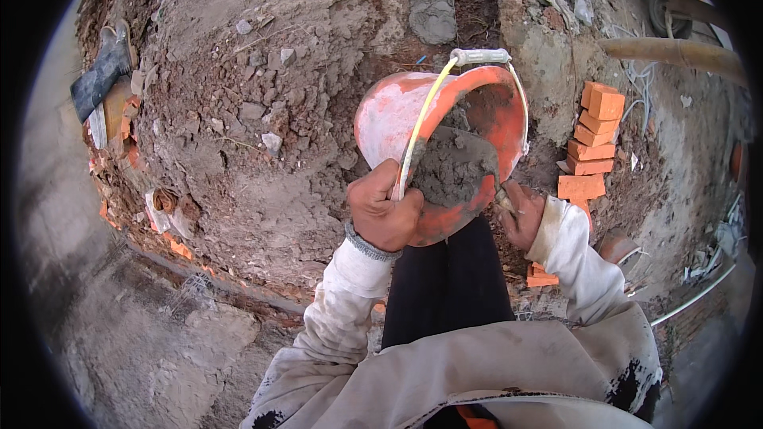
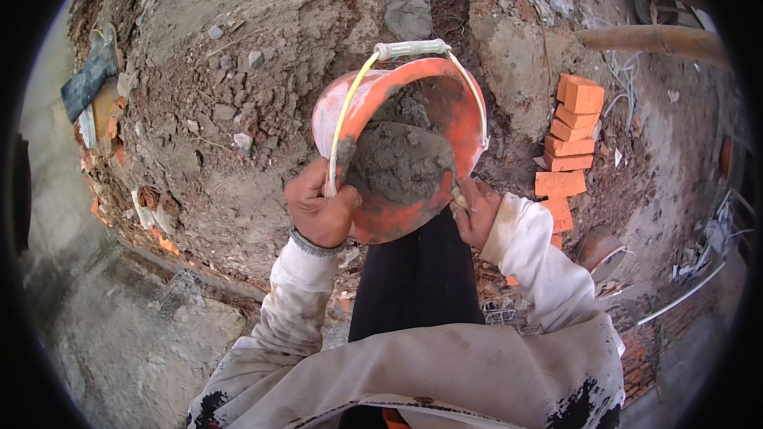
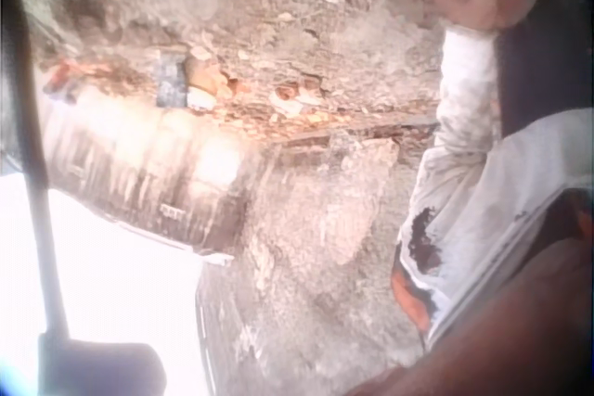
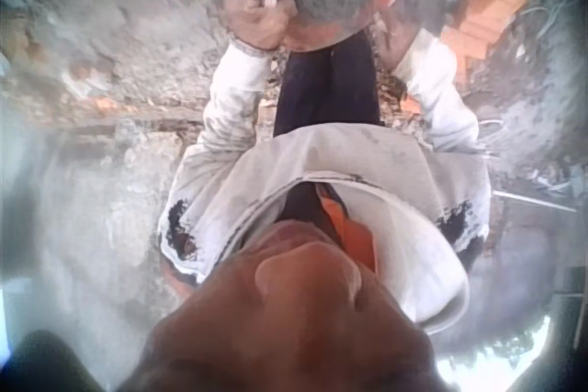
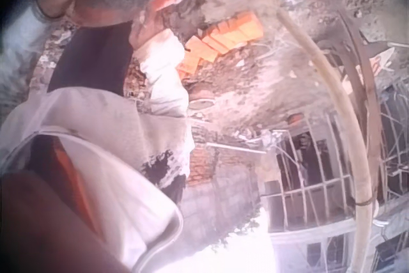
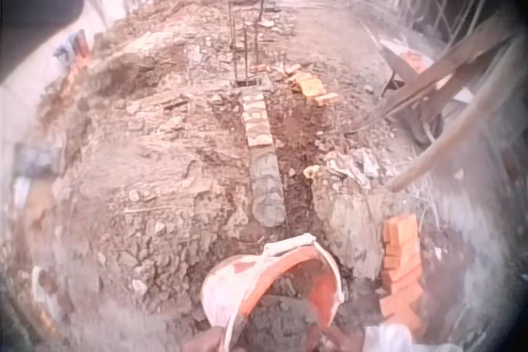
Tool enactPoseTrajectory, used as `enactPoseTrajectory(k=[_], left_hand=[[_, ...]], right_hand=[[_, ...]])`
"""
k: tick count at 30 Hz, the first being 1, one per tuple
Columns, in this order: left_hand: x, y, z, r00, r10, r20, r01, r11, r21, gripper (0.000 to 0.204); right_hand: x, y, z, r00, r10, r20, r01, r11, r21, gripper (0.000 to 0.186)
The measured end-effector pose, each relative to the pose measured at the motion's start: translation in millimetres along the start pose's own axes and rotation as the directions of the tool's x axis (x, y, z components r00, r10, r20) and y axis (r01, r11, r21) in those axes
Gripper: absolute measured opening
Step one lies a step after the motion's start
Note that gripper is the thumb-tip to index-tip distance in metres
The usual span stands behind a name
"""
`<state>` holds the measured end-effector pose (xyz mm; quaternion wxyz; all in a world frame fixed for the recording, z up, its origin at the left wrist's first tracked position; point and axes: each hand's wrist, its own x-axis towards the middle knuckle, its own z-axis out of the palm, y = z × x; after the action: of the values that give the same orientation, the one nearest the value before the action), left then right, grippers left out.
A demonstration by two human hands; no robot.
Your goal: The person scoops mortar from a bucket with a trowel and spreads it on the ground. They place red bricks into the mortar to form a linear path, tapping each brick to level it. The person repeats this process, adding mortar and bricks sequentially.
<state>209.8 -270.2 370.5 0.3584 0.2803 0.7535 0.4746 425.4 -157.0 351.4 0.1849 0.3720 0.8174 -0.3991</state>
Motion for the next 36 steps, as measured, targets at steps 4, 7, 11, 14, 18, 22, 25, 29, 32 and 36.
enactPoseTrajectory(k=[4, 7, 11, 14, 18, 22, 25, 29, 32, 36], left_hand=[[12.6, 9.8, 8.5, 1.000, 0.007, 0.028, -0.007, 1.000, -0.003, 0.009], [11.6, 9.3, 17.9, 0.999, -0.008, 0.034, 0.009, 0.999, -0.042, 0.010], [27.1, 16.2, 34.9, 0.998, -0.063, -0.015, 0.061, 0.994, -0.087, 0.012], [26.4, 20.7, 37.9, 0.980, -0.171, -0.099, 0.155, 0.976, -0.152, 0.014], [23.2, 17.2, 39.1, 0.938, -0.277, -0.208, 0.217, 0.938, -0.272, 0.014], [20.6, -5.2, 21.8, 0.877, -0.345, -0.335, 0.237, 0.917, -0.322, 0.021], [11.2, -20.8, 18.2, 0.860, -0.339, -0.381, 0.202, 0.912, -0.356, 0.020], [2.5, -30.2, 21.0, 0.806, -0.390, -0.445, 0.237, 0.902, -0.362, 0.020], [-11.5, -53.4, 18.2, 0.754, -0.466, -0.463, 0.248, 0.855, -0.455, 0.022], [-26.7, -74.8, 30.1, 0.703, -0.512, -0.494, 0.283, 0.838, -0.466, 0.022]], right_hand=[[-11.8, 8.0, 3.9, 0.972, 0.006, -0.234, 0.029, 0.989, 0.146, 0.031], [9.7, 20.7, 19.6, 0.996, 0.013, -0.090, 0.005, 0.979, 0.206, 0.030], [49.6, 26.6, 32.8, 0.972, -0.166, 0.164, 0.093, 0.920, 0.381, 0.030], [54.4, 21.8, 47.0, 0.921, -0.269, 0.281, 0.101, 0.863, 0.496, 0.032], [77.3, 19.0, 50.5, 0.889, -0.381, 0.254, 0.237, 0.858, 0.456, 0.038], [98.5, 3.7, 44.7, 0.823, -0.474, 0.313, 0.279, 0.817, 0.505, 0.050], [119.0, -23.1, 32.6, 0.791, -0.423, 0.441, 0.305, 0.899, 0.315, 0.052], [107.8, -6.3, 42.5, 0.800, -0.429, 0.419, 0.278, 0.884, 0.376, 0.048], [94.4, 13.0, 36.7, 0.764, -0.444, 0.468, 0.231, 0.866, 0.443, 0.050], [73.0, 19.1, 24.7, 0.789, -0.374, 0.488, 0.115, 0.869, 0.480, 0.046]])
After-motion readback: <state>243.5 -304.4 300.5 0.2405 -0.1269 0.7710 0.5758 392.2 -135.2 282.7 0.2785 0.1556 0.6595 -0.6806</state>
